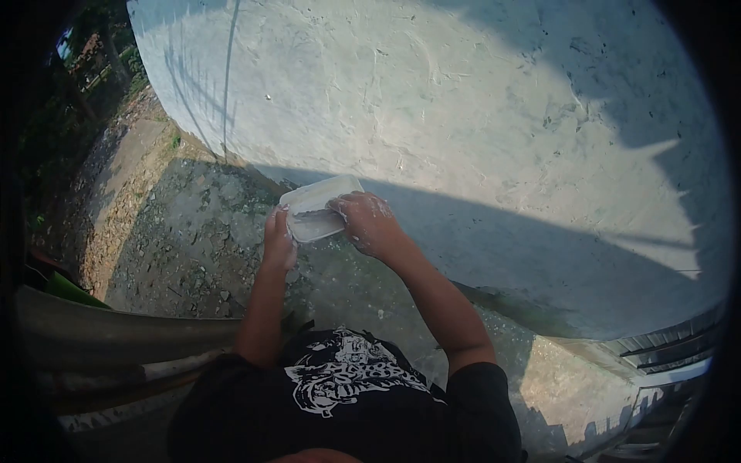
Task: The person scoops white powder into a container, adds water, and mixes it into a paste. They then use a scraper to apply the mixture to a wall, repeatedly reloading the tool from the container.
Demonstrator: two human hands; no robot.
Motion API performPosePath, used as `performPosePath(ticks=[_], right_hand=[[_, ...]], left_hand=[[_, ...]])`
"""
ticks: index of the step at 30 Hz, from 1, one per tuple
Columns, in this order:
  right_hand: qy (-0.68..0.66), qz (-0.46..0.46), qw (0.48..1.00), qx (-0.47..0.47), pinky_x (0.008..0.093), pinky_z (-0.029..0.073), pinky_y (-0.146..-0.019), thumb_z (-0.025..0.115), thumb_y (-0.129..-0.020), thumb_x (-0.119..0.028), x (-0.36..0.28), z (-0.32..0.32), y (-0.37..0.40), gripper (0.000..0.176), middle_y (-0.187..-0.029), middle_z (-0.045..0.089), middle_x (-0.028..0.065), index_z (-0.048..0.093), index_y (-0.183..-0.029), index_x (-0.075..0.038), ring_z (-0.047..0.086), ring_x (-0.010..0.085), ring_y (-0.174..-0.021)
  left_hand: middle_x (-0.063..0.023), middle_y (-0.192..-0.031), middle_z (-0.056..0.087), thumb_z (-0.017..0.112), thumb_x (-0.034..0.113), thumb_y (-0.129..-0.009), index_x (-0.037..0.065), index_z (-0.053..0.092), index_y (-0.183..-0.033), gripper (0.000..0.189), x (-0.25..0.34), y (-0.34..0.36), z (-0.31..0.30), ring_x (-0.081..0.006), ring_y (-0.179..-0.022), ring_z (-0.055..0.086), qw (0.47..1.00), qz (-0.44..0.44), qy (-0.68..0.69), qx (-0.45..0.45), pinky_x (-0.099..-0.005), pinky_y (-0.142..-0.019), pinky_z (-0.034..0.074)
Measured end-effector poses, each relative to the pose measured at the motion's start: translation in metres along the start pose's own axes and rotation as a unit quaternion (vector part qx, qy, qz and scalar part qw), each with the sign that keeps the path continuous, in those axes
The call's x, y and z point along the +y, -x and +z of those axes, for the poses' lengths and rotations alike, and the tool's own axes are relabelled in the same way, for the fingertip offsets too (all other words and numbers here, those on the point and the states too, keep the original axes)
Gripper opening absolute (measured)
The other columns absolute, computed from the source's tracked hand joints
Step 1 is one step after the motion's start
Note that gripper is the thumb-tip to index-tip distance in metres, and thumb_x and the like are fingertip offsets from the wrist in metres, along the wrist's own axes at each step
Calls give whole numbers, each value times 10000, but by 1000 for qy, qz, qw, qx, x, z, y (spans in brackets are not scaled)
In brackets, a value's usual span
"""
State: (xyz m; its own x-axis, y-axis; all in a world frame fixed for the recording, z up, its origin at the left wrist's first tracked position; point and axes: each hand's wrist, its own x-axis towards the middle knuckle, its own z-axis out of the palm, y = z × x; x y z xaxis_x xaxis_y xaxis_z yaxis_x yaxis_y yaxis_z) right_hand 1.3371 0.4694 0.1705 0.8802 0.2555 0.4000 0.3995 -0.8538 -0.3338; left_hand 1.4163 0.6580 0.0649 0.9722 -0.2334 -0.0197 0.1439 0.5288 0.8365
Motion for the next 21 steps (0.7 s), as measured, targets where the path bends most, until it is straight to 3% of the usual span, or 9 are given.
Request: performPosePath(ticks=[5,7,13,21], right_hand=[[54,58,996,32,437,492,-838,607,-755,-35,-1,33,-10,285,-954,680,118,711,-1016,-87,622,318,-936],[93,63,993,34,430,494,-830,616,-750,-45,0,48,-8,273,-943,680,110,717,-1000,-89,621,309,-917],[113,73,991,-14,414,486,-835,595,-739,-20,5,58,-26,304,-912,677,95,716,-1008,-94,613,289,-922],[-33,122,990,-64,438,479,-865,613,-725,24,67,95,-51,311,-946,689,128,702,-1016,-45,619,319,-959]], left_hand=[[-126,-1155,610,441,197,-973,-30,479,-1272,377,4,-20,-19,-199,-1043,620,998,-39,-9,-42,-340,-916,507],[-114,-1140,612,462,180,-990,-27,472,-1273,351,2,-29,-21,-174,-1003,632,995,-40,22,-91,-325,-853,541],[-119,-1141,612,450,163,-988,-35,475,-1270,345,-18,-64,-35,-176,-1006,635,991,-96,42,-83,-327,-865,537],[-121,-1139,610,425,106,-960,-40,479,-1257,336,-43,-120,-60,-175,-1015,632,988,-140,-18,-60,-320,-872,533]])
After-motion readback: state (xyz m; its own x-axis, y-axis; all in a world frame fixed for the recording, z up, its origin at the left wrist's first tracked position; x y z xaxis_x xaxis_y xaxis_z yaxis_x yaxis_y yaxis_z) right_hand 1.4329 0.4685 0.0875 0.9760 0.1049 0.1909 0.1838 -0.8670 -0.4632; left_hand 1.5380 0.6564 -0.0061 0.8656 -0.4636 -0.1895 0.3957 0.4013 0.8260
